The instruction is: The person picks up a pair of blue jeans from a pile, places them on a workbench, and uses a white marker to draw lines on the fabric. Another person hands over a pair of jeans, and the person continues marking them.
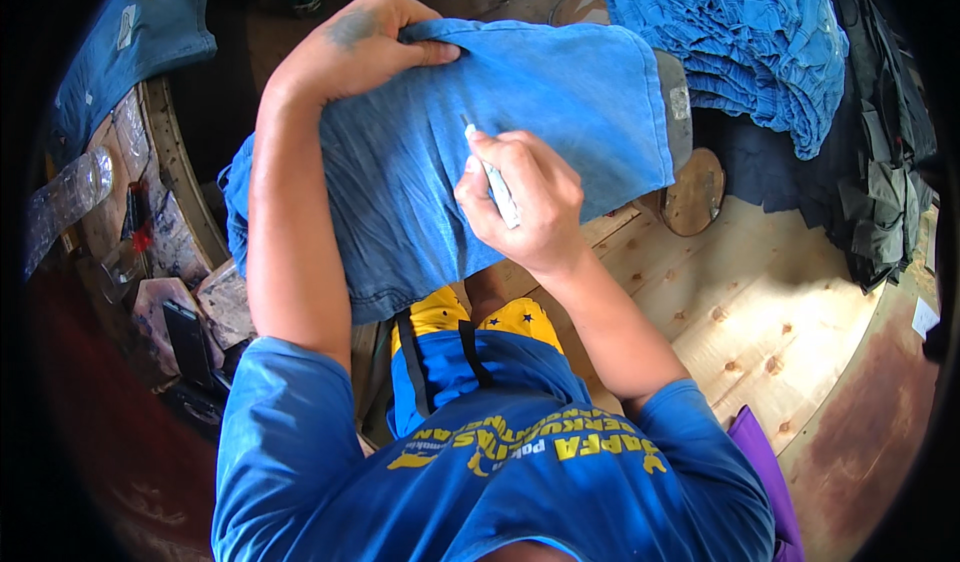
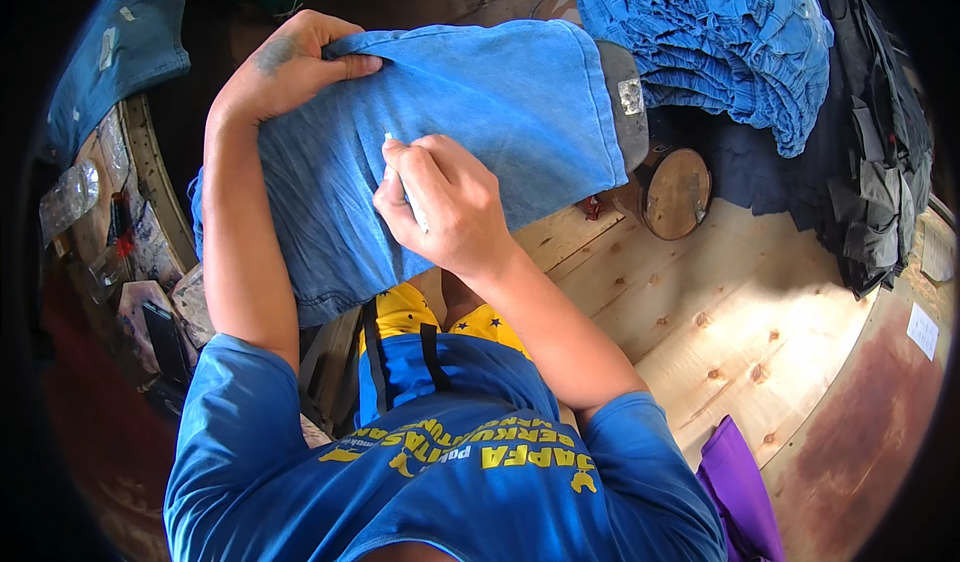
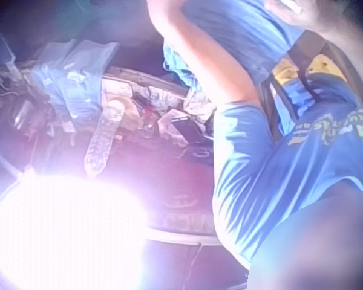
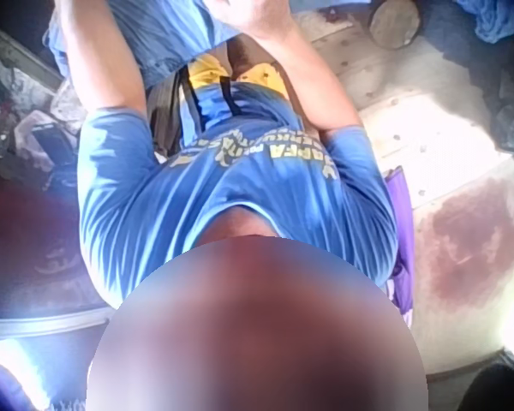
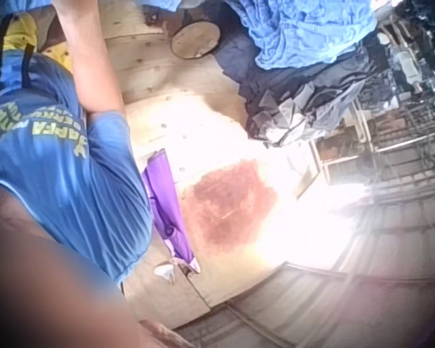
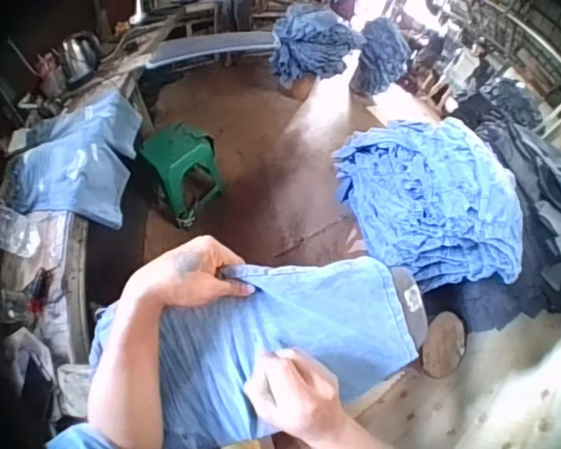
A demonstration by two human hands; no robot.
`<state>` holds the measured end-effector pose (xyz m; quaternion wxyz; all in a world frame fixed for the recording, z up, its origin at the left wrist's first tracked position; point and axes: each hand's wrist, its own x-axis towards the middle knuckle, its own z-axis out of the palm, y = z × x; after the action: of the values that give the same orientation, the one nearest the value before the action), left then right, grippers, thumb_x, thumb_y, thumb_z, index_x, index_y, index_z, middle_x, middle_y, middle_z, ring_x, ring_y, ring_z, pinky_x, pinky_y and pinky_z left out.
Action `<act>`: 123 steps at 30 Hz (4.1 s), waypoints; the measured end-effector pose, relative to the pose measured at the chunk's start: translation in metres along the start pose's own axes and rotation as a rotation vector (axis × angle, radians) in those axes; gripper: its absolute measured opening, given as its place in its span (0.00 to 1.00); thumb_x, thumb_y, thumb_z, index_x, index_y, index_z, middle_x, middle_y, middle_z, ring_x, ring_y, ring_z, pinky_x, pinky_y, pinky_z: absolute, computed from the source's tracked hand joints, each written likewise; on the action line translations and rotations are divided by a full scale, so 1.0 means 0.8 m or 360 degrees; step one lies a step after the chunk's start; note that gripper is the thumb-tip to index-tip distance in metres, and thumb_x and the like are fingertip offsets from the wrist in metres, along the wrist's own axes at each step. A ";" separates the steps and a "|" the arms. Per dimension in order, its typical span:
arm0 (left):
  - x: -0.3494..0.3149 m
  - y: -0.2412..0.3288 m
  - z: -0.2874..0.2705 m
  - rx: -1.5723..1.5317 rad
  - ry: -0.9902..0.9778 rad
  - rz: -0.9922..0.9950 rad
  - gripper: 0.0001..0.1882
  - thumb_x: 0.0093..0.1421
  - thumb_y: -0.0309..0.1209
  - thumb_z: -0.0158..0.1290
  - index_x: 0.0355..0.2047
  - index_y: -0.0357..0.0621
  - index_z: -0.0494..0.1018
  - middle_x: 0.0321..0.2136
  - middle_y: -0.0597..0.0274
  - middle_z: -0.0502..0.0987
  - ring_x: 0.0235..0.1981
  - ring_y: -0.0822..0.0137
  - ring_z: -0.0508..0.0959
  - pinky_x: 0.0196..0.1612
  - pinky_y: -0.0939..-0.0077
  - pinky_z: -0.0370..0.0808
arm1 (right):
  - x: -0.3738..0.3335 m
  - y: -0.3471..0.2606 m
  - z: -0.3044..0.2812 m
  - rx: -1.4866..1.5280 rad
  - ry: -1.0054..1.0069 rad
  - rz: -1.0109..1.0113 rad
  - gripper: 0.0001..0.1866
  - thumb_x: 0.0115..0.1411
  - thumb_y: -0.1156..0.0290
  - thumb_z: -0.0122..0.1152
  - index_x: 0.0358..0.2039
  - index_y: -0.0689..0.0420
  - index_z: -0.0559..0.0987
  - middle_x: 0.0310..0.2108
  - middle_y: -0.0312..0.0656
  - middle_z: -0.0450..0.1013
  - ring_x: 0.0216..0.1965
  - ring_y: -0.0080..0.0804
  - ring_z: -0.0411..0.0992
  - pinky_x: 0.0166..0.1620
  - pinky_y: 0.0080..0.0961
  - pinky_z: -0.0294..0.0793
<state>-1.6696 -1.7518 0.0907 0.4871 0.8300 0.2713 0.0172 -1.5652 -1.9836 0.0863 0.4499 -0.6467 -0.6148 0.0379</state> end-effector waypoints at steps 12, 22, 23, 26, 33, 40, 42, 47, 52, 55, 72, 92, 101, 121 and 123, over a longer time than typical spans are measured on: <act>0.004 -0.007 0.005 0.0121 0.0028 -0.0078 0.20 0.65 0.43 0.70 0.51 0.44 0.89 0.42 0.57 0.90 0.41 0.63 0.89 0.54 0.67 0.84 | 0.000 0.003 0.010 -0.0114 -0.0077 0.0000 0.15 0.52 0.86 0.70 0.41 0.64 0.82 0.27 0.43 0.75 0.26 0.37 0.76 0.31 0.30 0.79; 0.004 -0.001 0.006 0.0160 0.0072 -0.0059 0.19 0.65 0.42 0.70 0.52 0.45 0.89 0.42 0.57 0.91 0.41 0.64 0.89 0.54 0.67 0.84 | -0.027 -0.005 0.000 -0.0161 -0.0073 -0.0049 0.16 0.50 0.87 0.69 0.41 0.65 0.82 0.27 0.41 0.74 0.25 0.37 0.75 0.29 0.30 0.77; 0.004 0.005 0.003 0.0125 0.0043 -0.0035 0.19 0.65 0.41 0.70 0.52 0.45 0.89 0.42 0.57 0.91 0.41 0.64 0.89 0.54 0.67 0.84 | -0.029 -0.005 0.000 -0.0149 -0.0066 -0.0052 0.16 0.50 0.87 0.69 0.41 0.65 0.82 0.26 0.41 0.74 0.25 0.37 0.75 0.29 0.30 0.77; -0.005 0.025 -0.011 -0.0066 -0.0113 -0.0216 0.14 0.67 0.35 0.68 0.49 0.41 0.88 0.25 0.58 0.84 0.24 0.72 0.78 0.33 0.67 0.78 | -0.036 -0.007 -0.003 -0.0116 -0.0065 -0.0039 0.16 0.50 0.87 0.68 0.41 0.65 0.82 0.26 0.41 0.74 0.25 0.36 0.75 0.28 0.30 0.76; -0.002 0.045 -0.016 -0.0079 -0.0178 -0.0311 0.13 0.67 0.34 0.68 0.46 0.39 0.88 0.24 0.60 0.83 0.23 0.73 0.77 0.31 0.68 0.77 | -0.048 -0.012 -0.005 -0.0157 -0.0036 -0.0049 0.12 0.53 0.87 0.69 0.39 0.65 0.82 0.26 0.41 0.73 0.24 0.36 0.74 0.27 0.29 0.75; 0.003 0.033 -0.011 -0.0042 -0.0167 -0.0335 0.13 0.67 0.34 0.68 0.46 0.39 0.88 0.26 0.59 0.85 0.26 0.72 0.78 0.34 0.68 0.78 | -0.051 -0.015 -0.004 -0.0152 0.0010 -0.0030 0.13 0.54 0.87 0.69 0.40 0.63 0.82 0.27 0.41 0.74 0.24 0.35 0.75 0.28 0.28 0.75; 0.006 0.029 -0.010 -0.0026 -0.0167 -0.0268 0.13 0.66 0.34 0.68 0.46 0.38 0.88 0.27 0.58 0.86 0.27 0.72 0.79 0.36 0.68 0.78 | -0.052 -0.014 -0.003 -0.0174 0.0001 -0.0028 0.14 0.53 0.87 0.69 0.41 0.63 0.83 0.27 0.41 0.74 0.25 0.35 0.75 0.28 0.28 0.76; 0.002 0.023 -0.011 -0.0022 -0.0189 -0.0242 0.14 0.66 0.33 0.69 0.46 0.37 0.87 0.30 0.54 0.88 0.31 0.71 0.81 0.39 0.67 0.80 | -0.056 -0.013 0.000 -0.0173 0.0003 -0.0044 0.15 0.53 0.87 0.69 0.42 0.64 0.83 0.27 0.41 0.74 0.25 0.34 0.75 0.28 0.28 0.76; 0.001 0.023 -0.011 0.0009 -0.0116 -0.0186 0.14 0.65 0.33 0.69 0.46 0.36 0.87 0.31 0.53 0.89 0.31 0.72 0.81 0.40 0.67 0.80 | -0.060 -0.013 -0.003 -0.0187 0.0037 -0.0094 0.11 0.52 0.86 0.69 0.38 0.65 0.82 0.26 0.41 0.73 0.23 0.34 0.73 0.26 0.27 0.73; 0.005 0.013 -0.009 -0.0030 -0.0121 -0.0187 0.14 0.64 0.35 0.69 0.44 0.38 0.88 0.31 0.51 0.88 0.31 0.67 0.83 0.41 0.64 0.80 | -0.063 -0.011 -0.006 -0.0138 -0.0006 -0.0132 0.11 0.51 0.87 0.68 0.36 0.65 0.81 0.25 0.40 0.72 0.21 0.33 0.69 0.24 0.26 0.70; 0.005 0.006 -0.021 -0.0057 -0.0195 0.0027 0.20 0.60 0.42 0.72 0.46 0.39 0.88 0.39 0.43 0.88 0.41 0.49 0.88 0.48 0.58 0.83 | -0.057 -0.027 -0.037 0.0247 0.0066 0.0402 0.14 0.62 0.74 0.68 0.47 0.63 0.81 0.34 0.48 0.80 0.28 0.42 0.78 0.33 0.33 0.79; -0.042 0.085 0.062 0.0735 0.0431 -0.0455 0.11 0.65 0.39 0.63 0.38 0.46 0.87 0.43 0.53 0.84 0.49 0.50 0.86 0.50 0.49 0.83 | -0.022 -0.006 -0.040 -0.0107 -0.0179 0.0028 0.13 0.54 0.80 0.68 0.42 0.62 0.80 0.29 0.48 0.77 0.27 0.48 0.77 0.32 0.39 0.80; -0.025 0.037 0.050 0.0348 0.0634 -0.0029 0.10 0.59 0.34 0.66 0.40 0.49 0.84 0.37 0.55 0.87 0.40 0.48 0.87 0.42 0.53 0.83 | -0.014 0.008 -0.038 0.0079 -0.0166 0.0131 0.13 0.58 0.79 0.67 0.44 0.62 0.79 0.29 0.50 0.77 0.28 0.51 0.78 0.33 0.44 0.79; -0.021 0.038 0.042 0.0282 0.0700 -0.0092 0.14 0.60 0.44 0.70 0.39 0.51 0.88 0.31 0.52 0.87 0.36 0.47 0.87 0.41 0.53 0.83 | -0.006 0.006 -0.045 -0.0080 -0.0281 -0.0007 0.15 0.58 0.78 0.69 0.46 0.64 0.80 0.30 0.48 0.76 0.30 0.48 0.77 0.34 0.39 0.80; -0.021 0.038 0.042 0.0285 0.0717 -0.0100 0.14 0.60 0.45 0.70 0.38 0.50 0.88 0.31 0.52 0.87 0.36 0.46 0.87 0.40 0.53 0.83 | -0.007 0.007 -0.046 -0.0070 -0.0279 -0.0008 0.15 0.58 0.78 0.69 0.47 0.64 0.80 0.31 0.48 0.76 0.30 0.48 0.78 0.35 0.40 0.81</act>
<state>-1.6607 -1.7980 0.1015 0.3391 0.8362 0.3992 0.1626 -1.5402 -2.0067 0.1019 0.3802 -0.6490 -0.6542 0.0797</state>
